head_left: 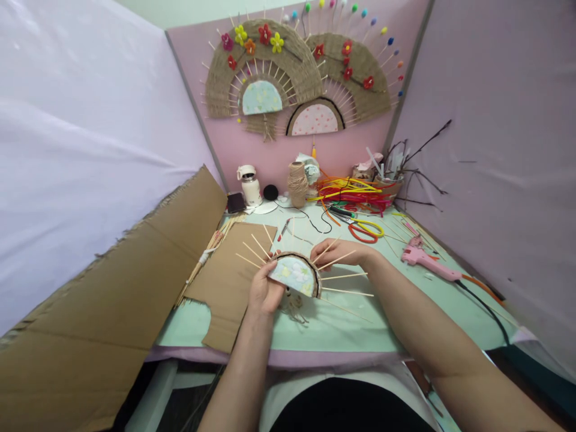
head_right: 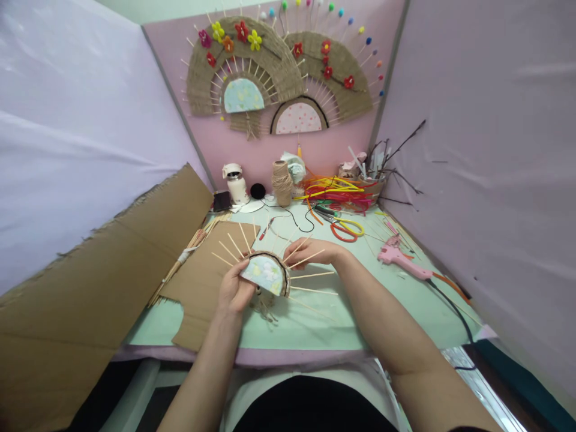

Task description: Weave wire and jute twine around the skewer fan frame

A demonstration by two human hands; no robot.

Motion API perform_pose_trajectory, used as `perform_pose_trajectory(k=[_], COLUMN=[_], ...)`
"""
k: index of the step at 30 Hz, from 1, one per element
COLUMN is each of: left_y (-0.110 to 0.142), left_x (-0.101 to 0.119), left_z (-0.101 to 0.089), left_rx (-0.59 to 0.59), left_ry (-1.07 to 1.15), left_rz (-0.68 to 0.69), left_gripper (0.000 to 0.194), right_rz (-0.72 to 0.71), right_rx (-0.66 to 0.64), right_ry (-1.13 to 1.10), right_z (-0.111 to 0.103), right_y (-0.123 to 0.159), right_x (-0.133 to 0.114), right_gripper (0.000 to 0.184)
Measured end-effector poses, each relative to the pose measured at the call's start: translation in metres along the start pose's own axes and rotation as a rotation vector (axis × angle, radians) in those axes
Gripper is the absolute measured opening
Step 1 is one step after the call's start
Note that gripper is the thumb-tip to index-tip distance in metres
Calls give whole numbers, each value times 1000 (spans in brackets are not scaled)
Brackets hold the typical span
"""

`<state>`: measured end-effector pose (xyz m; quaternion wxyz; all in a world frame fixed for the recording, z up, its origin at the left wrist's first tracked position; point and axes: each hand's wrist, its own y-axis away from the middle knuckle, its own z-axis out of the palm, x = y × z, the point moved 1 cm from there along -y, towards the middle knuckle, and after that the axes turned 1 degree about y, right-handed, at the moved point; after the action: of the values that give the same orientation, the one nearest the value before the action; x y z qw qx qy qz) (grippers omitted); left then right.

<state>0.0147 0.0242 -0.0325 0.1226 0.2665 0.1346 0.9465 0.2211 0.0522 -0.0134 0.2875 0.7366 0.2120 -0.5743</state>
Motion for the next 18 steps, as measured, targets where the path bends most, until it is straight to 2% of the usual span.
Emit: perform_pose_trajectory(k=[4, 7, 10, 14, 18], left_y=[2, 3, 3, 2, 0], left_x=[-1, -2, -3, -5, -7], left_z=[1, 2, 2, 1, 0], left_rx=[-11, -29, -42, -73, -71], left_ry=[-20, -26, -50, -72, -66], left_rz=[-6, -24, -30, -39, -75], left_gripper=[22, 22, 24, 23, 19], right_rz=[-26, -123, -151, -150, -122], right_rx=[-51, -1, 39, 46, 162], right_ry=[-61, -173, -309, -420, -470], right_z=[2, 6, 13, 27, 35], right_y=[-2, -5, -10, -19, -27], right_x=[0, -1, 1, 5, 7], right_gripper=[26, 38, 45, 41, 38])
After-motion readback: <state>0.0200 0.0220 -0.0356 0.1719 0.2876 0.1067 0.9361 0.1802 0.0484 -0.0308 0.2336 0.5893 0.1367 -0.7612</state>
